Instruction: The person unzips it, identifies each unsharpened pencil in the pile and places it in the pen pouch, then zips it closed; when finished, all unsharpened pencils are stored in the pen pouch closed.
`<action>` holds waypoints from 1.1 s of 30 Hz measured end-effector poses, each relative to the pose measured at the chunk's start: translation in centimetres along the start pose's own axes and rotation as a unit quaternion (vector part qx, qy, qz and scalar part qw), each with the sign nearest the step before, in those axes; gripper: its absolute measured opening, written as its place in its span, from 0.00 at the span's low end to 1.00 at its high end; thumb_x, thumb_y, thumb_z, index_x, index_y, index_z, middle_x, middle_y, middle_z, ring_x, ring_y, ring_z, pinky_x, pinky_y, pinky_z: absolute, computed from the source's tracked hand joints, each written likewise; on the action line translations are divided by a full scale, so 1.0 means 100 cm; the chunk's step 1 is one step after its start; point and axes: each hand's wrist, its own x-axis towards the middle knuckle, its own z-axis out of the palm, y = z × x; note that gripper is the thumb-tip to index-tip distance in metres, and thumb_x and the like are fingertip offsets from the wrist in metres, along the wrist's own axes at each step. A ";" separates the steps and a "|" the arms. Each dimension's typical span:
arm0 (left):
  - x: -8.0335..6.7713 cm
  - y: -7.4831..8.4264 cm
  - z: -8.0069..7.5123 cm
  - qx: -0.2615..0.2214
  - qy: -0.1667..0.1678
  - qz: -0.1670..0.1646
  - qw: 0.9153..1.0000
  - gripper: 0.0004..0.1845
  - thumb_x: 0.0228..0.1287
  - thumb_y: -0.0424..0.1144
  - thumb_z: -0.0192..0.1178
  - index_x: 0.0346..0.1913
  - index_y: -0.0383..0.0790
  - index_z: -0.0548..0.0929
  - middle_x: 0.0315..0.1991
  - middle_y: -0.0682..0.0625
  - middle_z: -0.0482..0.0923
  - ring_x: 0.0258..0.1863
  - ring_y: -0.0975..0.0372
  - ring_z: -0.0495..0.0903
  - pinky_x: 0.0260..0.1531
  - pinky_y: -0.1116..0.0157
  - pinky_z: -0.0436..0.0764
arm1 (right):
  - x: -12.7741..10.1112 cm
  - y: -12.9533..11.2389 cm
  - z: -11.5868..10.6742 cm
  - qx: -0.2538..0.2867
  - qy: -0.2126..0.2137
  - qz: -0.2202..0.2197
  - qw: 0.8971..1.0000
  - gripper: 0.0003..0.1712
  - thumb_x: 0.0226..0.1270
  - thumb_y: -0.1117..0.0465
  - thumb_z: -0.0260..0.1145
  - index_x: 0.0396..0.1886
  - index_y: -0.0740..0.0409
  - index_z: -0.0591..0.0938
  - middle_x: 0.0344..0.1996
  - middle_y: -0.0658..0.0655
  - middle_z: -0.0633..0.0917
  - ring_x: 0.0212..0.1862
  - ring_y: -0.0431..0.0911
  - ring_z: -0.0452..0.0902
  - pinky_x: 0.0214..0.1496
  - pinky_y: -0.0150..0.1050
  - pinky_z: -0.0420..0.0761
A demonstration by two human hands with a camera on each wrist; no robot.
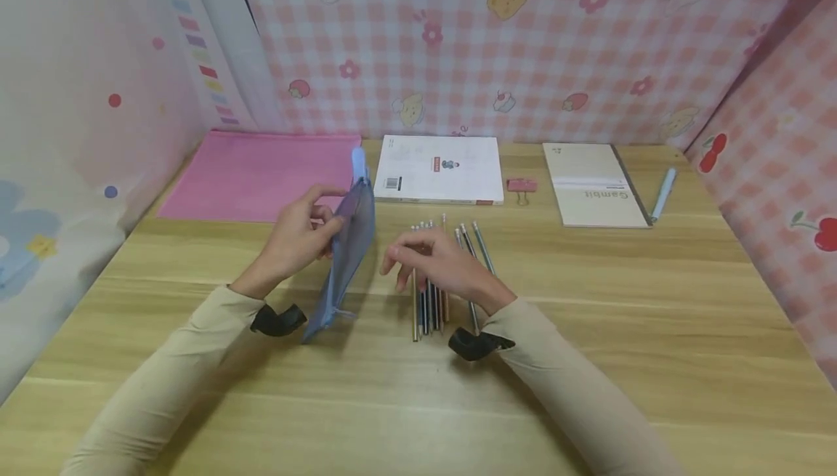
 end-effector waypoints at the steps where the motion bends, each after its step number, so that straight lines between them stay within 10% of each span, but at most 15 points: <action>1: 0.000 -0.001 0.000 -0.011 0.001 -0.005 1.000 0.23 0.69 0.32 0.56 0.66 0.40 0.72 0.22 0.51 0.75 0.12 0.59 0.77 0.15 0.61 0.82 | 0.004 0.002 -0.003 -0.027 0.013 0.026 0.999 0.14 0.78 0.60 0.56 0.40 0.62 0.85 0.37 0.64 0.87 0.28 0.59 0.84 0.24 0.42 0.81; 9: -0.005 -0.012 0.004 -0.064 -0.017 -0.008 0.998 0.22 0.71 0.32 0.57 0.66 0.45 0.72 0.23 0.51 0.76 0.14 0.62 0.76 0.16 0.61 0.81 | 0.034 0.015 -0.008 -0.286 0.009 0.109 0.952 0.02 0.64 0.62 0.71 0.32 0.55 0.87 0.29 0.53 0.89 0.28 0.41 0.82 0.32 0.34 0.81; 25: -0.005 -0.014 0.005 -0.046 -0.019 0.025 0.998 0.22 0.70 0.31 0.58 0.65 0.42 0.76 0.23 0.50 0.78 0.17 0.53 0.80 0.17 0.57 0.82 | 0.046 0.017 0.006 -0.388 -0.002 0.140 0.911 0.09 0.52 0.59 0.77 0.33 0.53 0.87 0.35 0.53 0.89 0.39 0.49 0.82 0.42 0.42 0.82; 33: -0.007 -0.010 0.006 -0.047 -0.019 0.039 0.998 0.22 0.70 0.30 0.58 0.65 0.40 0.76 0.22 0.50 0.78 0.16 0.56 0.80 0.16 0.59 0.81 | 0.050 0.013 0.017 -0.366 0.002 0.164 0.916 0.12 0.46 0.67 0.71 0.34 0.56 0.87 0.33 0.56 0.88 0.35 0.48 0.80 0.37 0.38 0.80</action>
